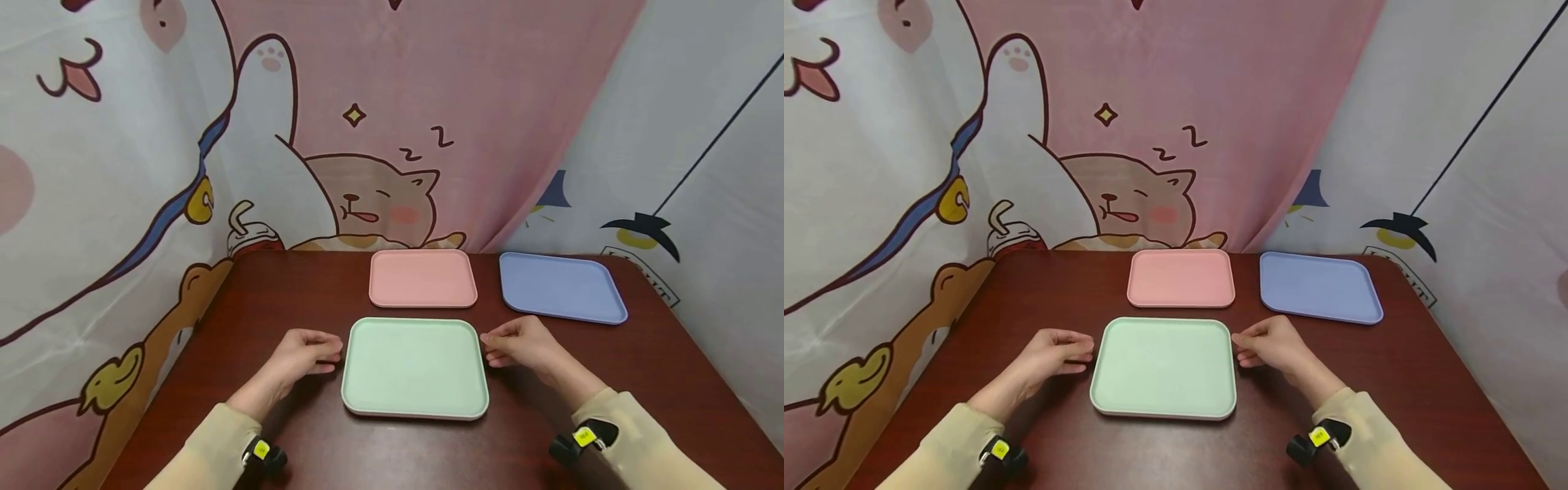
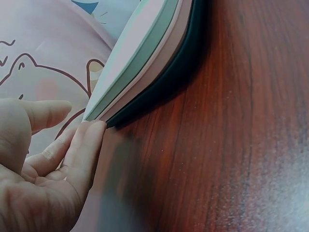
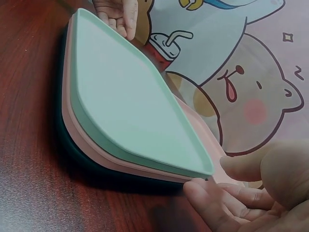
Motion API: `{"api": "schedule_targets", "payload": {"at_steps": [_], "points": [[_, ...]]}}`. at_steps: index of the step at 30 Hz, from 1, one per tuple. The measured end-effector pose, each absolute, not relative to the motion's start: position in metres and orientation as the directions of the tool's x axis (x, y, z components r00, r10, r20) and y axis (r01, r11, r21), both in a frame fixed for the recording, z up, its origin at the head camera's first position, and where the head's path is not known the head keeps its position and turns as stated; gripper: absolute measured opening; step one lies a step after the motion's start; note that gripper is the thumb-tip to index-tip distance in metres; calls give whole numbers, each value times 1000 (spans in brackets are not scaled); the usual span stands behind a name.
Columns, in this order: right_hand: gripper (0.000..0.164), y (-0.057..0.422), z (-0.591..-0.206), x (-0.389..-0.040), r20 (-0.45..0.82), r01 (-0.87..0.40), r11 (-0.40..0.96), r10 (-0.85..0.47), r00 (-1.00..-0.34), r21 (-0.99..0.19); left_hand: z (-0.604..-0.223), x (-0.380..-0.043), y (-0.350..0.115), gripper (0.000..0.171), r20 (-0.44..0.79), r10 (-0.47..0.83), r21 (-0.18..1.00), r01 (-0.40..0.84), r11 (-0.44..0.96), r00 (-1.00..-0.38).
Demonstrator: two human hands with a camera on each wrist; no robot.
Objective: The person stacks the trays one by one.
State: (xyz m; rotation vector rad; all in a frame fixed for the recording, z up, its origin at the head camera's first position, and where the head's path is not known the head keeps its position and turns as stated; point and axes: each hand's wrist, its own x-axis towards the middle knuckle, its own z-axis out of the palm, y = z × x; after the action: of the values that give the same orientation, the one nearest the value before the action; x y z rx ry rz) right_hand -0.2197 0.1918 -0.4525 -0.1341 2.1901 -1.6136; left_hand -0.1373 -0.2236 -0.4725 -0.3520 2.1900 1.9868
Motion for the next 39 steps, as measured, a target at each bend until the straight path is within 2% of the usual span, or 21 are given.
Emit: {"api": "schedule_targets", "payload": {"at_steps": [26,39], "points": [[38,198,-452,-233,-278,182,303,-311,-909,-935,-473,-152,-225,36,-280,-64,956,-284,76,-958],[39,205,-451,-242,-273,163,348,-294,-916,-923,-471,-165,-225,38,-277,-67,956,-282,80,-958]]}}
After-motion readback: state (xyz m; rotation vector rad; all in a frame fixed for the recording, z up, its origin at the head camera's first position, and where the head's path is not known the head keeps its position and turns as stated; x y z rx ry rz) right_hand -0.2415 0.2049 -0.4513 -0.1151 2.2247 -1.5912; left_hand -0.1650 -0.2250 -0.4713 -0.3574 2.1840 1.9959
